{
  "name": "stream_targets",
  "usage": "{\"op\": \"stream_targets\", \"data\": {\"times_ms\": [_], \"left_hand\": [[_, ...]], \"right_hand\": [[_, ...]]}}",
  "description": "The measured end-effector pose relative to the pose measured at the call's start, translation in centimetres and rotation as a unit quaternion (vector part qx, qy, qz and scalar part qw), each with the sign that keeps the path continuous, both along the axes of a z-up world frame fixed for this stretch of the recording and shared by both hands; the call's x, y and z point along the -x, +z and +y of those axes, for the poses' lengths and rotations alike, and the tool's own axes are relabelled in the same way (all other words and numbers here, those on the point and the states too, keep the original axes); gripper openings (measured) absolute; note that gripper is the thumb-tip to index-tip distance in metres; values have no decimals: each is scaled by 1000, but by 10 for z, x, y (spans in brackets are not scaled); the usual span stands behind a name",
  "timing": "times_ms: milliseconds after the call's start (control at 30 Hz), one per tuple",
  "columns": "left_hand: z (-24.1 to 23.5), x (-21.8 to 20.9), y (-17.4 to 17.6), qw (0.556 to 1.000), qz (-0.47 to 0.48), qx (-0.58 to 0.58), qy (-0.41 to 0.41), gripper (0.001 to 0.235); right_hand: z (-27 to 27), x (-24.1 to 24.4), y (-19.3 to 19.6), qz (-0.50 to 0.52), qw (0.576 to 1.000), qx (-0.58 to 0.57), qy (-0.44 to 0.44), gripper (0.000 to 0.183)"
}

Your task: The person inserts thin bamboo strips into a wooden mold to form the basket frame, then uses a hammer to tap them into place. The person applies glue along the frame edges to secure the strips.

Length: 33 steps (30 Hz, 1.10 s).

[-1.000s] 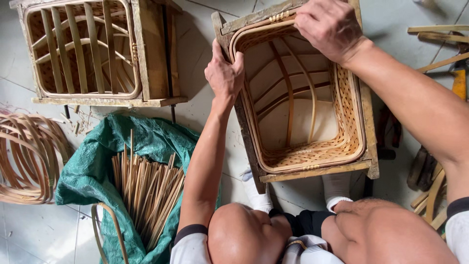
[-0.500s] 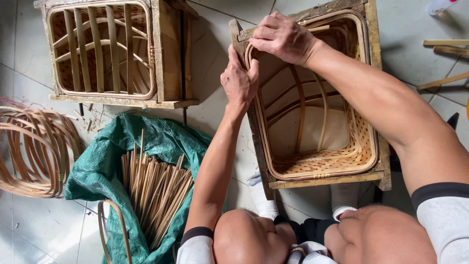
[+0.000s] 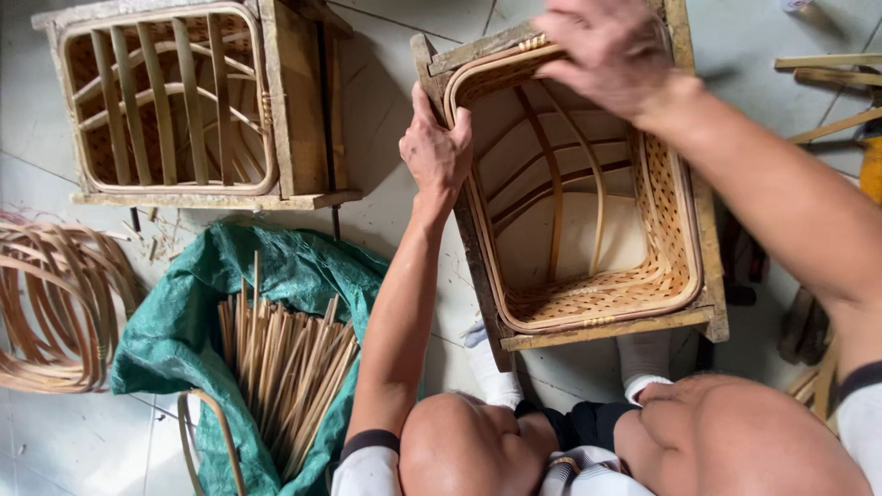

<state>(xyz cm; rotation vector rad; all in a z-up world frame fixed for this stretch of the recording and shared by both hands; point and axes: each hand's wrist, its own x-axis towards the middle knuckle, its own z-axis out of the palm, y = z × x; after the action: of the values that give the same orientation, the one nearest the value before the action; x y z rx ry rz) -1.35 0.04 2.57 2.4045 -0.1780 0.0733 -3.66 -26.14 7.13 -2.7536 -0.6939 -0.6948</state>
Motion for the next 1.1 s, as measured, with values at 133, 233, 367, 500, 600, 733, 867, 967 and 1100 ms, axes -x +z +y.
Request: {"op": "stream_targets", "data": {"times_ms": [133,233,367,500,600,733,867,967,1100], "left_hand": [[-2,-4,5,1000,17,3,-14,60],[0,-6,6,999,24,-8,-23,64],[1,-5,10,997,51,-39,-30,75],[-16,-14,17,944,-279,-157,-85,86],[-50,-25,10,905,-268,-195,-267,58],[-66,-34,6,898,-248,-175,-319,45],[-66,-38,7,892,-264,-156,-331,42],[-63,-37,15,882,-282,-178,-333,43],[-57,-36,20,876,-275,-195,-345,44]], "right_hand": [[-40,23,-21,-22,1000,4,-16,13],[-49,18,-45,-2,999,-39,-17,7],[-52,12,-53,6,999,-33,-20,11],[-52,12,-48,8,998,-55,-29,13],[-48,11,-48,-4,998,-45,-34,11],[-41,4,-44,-10,997,-65,-47,14],[-44,11,-39,1,997,-67,-43,12],[-37,8,-32,4,996,-69,-47,11],[-41,17,-7,13,994,-91,-61,13]]}}
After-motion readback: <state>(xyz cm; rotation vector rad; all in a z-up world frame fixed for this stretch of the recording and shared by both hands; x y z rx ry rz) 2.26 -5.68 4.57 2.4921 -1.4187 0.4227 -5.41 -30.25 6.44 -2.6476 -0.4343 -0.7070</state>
